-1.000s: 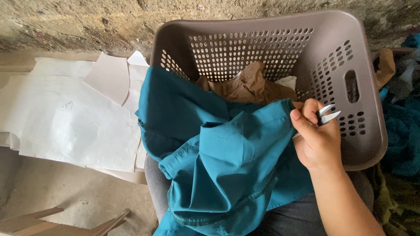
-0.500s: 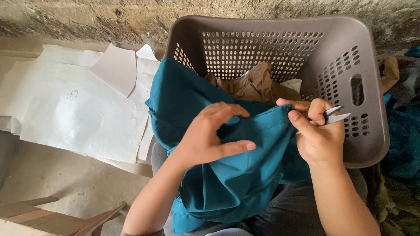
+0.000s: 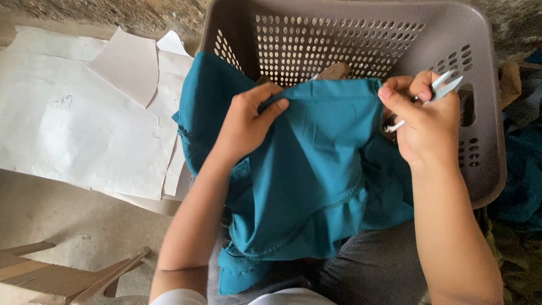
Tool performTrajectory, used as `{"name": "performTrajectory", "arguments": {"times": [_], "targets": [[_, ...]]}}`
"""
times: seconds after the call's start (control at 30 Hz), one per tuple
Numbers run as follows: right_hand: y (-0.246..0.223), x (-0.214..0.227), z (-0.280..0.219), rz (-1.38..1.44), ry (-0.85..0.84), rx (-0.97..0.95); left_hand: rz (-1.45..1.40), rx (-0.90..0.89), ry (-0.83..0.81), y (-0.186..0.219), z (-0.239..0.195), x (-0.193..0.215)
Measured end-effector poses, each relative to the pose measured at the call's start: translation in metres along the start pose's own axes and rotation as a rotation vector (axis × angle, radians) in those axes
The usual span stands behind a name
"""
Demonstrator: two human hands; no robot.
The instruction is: The person uses a seam ripper to cut and remove loose threads from the seams of a teal garment. They hold the fabric with one hand and carefully manipulate the tool with the other to clear the stitching lines.
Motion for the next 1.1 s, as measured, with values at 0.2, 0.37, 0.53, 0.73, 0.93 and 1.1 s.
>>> {"name": "performTrajectory", "arguments": {"times": [0.2, 0.37, 0.53, 0.73, 0.93, 1.1], "targets": [[0.011, -0.024, 0.006, -0.029, -0.016, 0.091, 0.854, -0.046, -0.269, -0.063, 0.062, 0.007], [0.007, -0.021, 0.000, -0.125, -0.007, 0.241, -0.032, -0.194, -0.297, -0.012, 0.080, -0.051], [0.001, -0.032, -0.010, 0.058, -0.092, 0.188, -0.411, 0.123, -0.620, -0.029, 0.034, -0.107], [0.046, -0.031, -0.028, -0.136, -0.474, -0.059, -0.686, 0.181, -0.438, -0.005, 0.054, -0.060], [0.018, -0.020, -0.030, -0.299, -0.454, 0.106, -0.653, 0.191, -0.290, -0.014, 0.065, -0.044], [0.016, -0.001, -0.038, -0.241, -0.371, 0.068, -0.568, 0.228, -0.196, -0.027, 0.063, -0.044]]}}
Point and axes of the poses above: each hand's wrist, its own z-axis towards the middle knuckle, its own x-axis out of the back of the hand, y = z × x, the point moved 6 cm from there along z, towards the middle knuckle, and after that the axes turned 13 degrees about y, right-handed, at the moved point
